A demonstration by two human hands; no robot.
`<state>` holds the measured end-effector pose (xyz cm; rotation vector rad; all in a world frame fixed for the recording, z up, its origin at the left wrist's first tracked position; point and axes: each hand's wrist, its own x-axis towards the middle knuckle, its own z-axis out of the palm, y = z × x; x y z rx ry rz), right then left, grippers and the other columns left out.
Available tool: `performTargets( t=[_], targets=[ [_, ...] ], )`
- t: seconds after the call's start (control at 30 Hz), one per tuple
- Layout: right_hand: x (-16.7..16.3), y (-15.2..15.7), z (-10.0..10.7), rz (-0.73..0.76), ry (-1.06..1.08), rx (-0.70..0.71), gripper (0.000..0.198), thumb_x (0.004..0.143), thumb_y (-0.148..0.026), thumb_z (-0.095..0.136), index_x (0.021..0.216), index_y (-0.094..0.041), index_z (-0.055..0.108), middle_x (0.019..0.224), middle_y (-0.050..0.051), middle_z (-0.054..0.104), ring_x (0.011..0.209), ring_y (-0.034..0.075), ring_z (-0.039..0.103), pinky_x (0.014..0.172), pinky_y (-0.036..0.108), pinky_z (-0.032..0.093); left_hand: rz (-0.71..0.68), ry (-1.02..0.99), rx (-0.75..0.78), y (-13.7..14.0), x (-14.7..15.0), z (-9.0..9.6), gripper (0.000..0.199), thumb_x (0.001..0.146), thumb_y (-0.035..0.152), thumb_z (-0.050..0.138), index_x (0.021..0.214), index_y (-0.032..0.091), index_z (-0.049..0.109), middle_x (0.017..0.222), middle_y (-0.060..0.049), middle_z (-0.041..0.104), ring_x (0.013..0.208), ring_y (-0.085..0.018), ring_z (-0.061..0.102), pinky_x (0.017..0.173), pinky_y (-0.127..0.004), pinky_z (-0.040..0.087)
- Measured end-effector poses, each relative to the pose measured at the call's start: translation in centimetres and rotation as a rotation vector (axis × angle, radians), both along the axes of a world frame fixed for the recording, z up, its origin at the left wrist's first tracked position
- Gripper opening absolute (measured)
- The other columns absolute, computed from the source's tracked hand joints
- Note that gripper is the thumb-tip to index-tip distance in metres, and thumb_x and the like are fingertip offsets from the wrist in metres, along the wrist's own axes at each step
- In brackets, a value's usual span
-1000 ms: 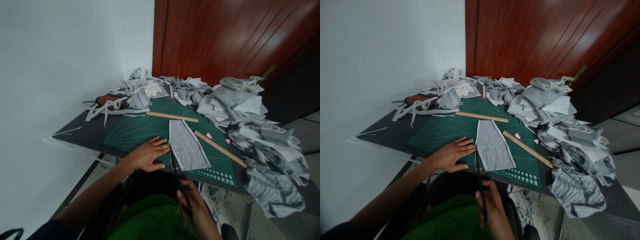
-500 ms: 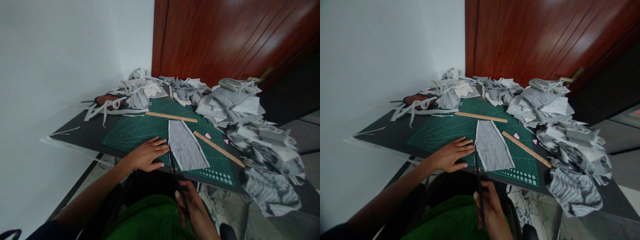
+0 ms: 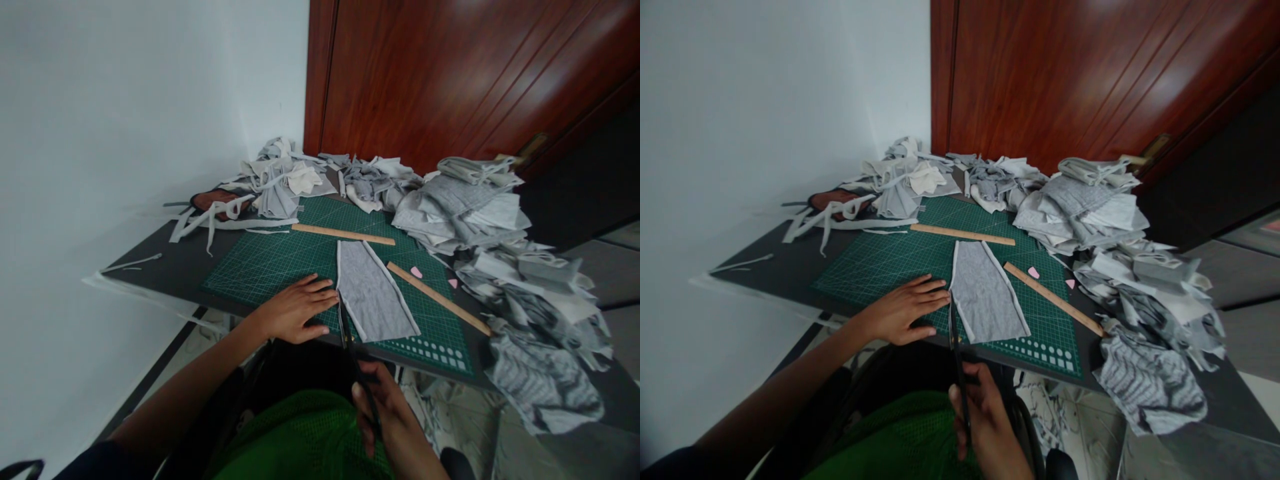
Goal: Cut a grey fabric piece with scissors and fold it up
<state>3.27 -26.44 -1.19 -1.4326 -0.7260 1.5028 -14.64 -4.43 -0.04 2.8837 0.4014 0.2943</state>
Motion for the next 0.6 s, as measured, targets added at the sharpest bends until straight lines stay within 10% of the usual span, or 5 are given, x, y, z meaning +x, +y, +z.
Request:
performTargets(
  t=[0.6],
  targets=[
    [1.7, 0.5, -1.7, -0.085, 0.362, -0.053, 0.058, 0.071, -0.059, 0.082, 0.107, -0.023, 0.056, 0.062, -0.011, 0.052, 0.035, 0.004, 0.038, 0.028, 0.013, 0.028, 0.169, -0.085, -0.012, 1.3, 3.2, 1.5, 0.046, 0.100, 0.056, 0.042, 0.108, 0.019, 0.068, 0.101, -0.009, 0.071, 0.099, -0.025, 0.065, 0.093, -0.039, 0.046]
  ],
)
